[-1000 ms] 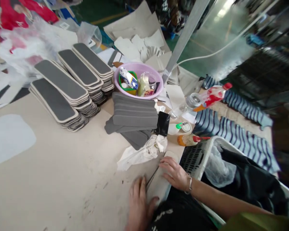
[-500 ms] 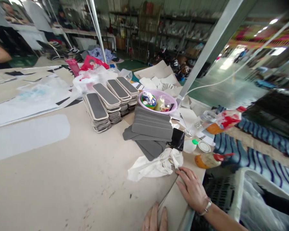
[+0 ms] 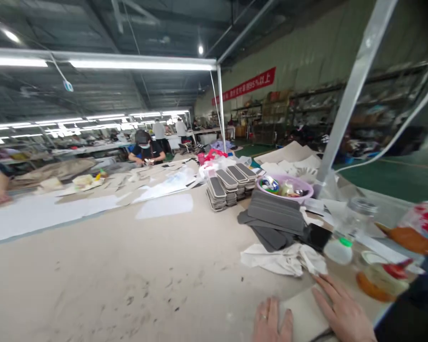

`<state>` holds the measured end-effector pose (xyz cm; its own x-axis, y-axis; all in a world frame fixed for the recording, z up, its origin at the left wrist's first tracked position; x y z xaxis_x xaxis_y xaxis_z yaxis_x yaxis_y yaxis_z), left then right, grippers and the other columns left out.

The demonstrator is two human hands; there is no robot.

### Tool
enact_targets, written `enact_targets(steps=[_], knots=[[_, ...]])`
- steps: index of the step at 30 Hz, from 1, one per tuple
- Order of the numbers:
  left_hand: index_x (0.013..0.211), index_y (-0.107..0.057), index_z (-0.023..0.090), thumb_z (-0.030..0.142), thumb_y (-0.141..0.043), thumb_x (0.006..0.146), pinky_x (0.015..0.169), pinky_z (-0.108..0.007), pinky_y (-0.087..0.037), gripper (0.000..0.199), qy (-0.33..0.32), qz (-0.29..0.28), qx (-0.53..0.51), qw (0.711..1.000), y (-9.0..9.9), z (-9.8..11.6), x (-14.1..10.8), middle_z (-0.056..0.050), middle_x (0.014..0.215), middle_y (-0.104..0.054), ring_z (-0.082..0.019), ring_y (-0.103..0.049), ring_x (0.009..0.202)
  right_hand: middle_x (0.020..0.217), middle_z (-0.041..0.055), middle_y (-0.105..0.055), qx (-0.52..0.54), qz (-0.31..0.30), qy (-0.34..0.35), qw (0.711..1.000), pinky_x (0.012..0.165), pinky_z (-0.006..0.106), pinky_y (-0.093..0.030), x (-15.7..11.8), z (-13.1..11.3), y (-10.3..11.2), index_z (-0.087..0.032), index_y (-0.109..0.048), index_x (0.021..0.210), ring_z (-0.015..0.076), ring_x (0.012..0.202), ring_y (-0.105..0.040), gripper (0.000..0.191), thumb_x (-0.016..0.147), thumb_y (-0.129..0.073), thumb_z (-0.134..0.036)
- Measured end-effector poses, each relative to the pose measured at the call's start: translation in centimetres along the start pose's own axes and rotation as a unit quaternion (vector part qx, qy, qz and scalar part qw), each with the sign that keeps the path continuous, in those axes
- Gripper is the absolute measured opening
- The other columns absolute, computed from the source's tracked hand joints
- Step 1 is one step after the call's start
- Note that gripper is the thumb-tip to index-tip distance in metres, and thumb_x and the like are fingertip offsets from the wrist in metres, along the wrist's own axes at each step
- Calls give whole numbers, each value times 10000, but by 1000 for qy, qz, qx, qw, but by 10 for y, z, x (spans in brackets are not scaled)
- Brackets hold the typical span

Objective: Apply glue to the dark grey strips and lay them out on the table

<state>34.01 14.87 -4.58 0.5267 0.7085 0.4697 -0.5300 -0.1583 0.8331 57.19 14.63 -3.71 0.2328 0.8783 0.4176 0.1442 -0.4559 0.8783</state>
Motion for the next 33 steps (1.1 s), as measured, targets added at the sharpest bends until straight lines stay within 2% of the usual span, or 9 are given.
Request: enact_targets(steps=[3, 5, 8, 13, 16, 19, 24, 33], knots=[[1302, -489, 284, 401, -640, 712, 939, -532, -447, 620, -49, -40, -9, 998, 10, 11, -1, -128, 1374, -456, -349, -490, 1190, 1237, 104, -539, 2, 26, 2, 1000, 969, 454, -407, 0, -3, 6, -167, -609, 1152, 285, 1144, -492, 520, 853, -358, -511], [1334, -449, 281, 458, -645, 689, 995, -577, -371, 697, -58, -77, -24, 995, 17, 16, -7, -121, 1441, -357, -368, -383, 1276, 1230, 105, -543, -3, 40, -9, 999, 963, 445, -406, -1, -7, 15, -164, -623, 1127, 280, 1141, -493, 512, 863, -340, -499], [1314, -480, 274, 479, -635, 697, 1025, -587, -313, 669, 9, -109, -21, 994, 30, 2, -30, -126, 1453, -324, -368, -317, 1314, 1210, 107, -557, -14, 50, -20, 998, 962, 442, -391, -1, -13, 25, -157, -645, 1094, 280, 1136, -489, 513, 870, -314, -477], [1192, -613, 211, 454, -632, 706, 1035, -506, -348, 543, 140, -127, 15, 982, 56, -43, -93, -140, 1380, -439, -358, -383, 1278, 1207, 109, -562, -19, 29, -37, 999, 968, 417, -362, -2, -20, 30, -143, -646, 1107, 274, 1126, -481, 487, 867, -319, -411], [1203, -602, 139, 437, -489, 811, 1065, -436, -335, 505, 191, -137, 31, 971, 74, -53, -119, -155, 1349, -480, -303, -415, 1269, 1212, 107, -560, -13, 21, -44, 999, 969, 414, -348, -3, -20, 31, -147, -641, 1115, 279, 1132, -471, 464, 869, -336, -396], [1240, -558, 97, 415, -361, 875, 1091, -392, -294, 523, 218, -125, 29, 968, 92, -42, -122, -156, 1350, -479, -255, -409, 1275, 1213, 100, -559, -6, 18, -46, 999, 962, 406, -345, -3, -20, 33, -161, -637, 1118, 275, 1130, -471, 441, 872, -348, -385], [1260, -531, 100, 417, -371, 871, 1110, -423, -224, 527, 211, -144, 42, 966, 103, -14, -109, -151, 1352, -467, -260, -378, 1280, 1196, 100, -572, -3, 8, -47, 999, 945, 397, -349, -3, -20, 34, -164, -622, 1131, 272, 1107, -486, 417, 863, -384, -378], [1218, -550, 118, 399, -354, 889, 1093, -430, -241, 474, 199, -106, 58, 973, 109, -10, -109, -142, 1313, -489, -257, -401, 1243, 1210, 110, -561, 11, -5, -50, 999, 942, 401, -348, -3, -22, 39, -160, -608, 1143, 278, 1123, -475, 394, 876, -399, -361]])
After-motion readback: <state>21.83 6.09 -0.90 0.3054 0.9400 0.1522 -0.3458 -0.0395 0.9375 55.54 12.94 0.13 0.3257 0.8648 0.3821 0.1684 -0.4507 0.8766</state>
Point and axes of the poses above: each hand's wrist, its own x-axis towards the middle knuckle, its own y-axis out of the back of the hand, z = x × y, the point moved 9 cm from there along x, towards the middle knuckle
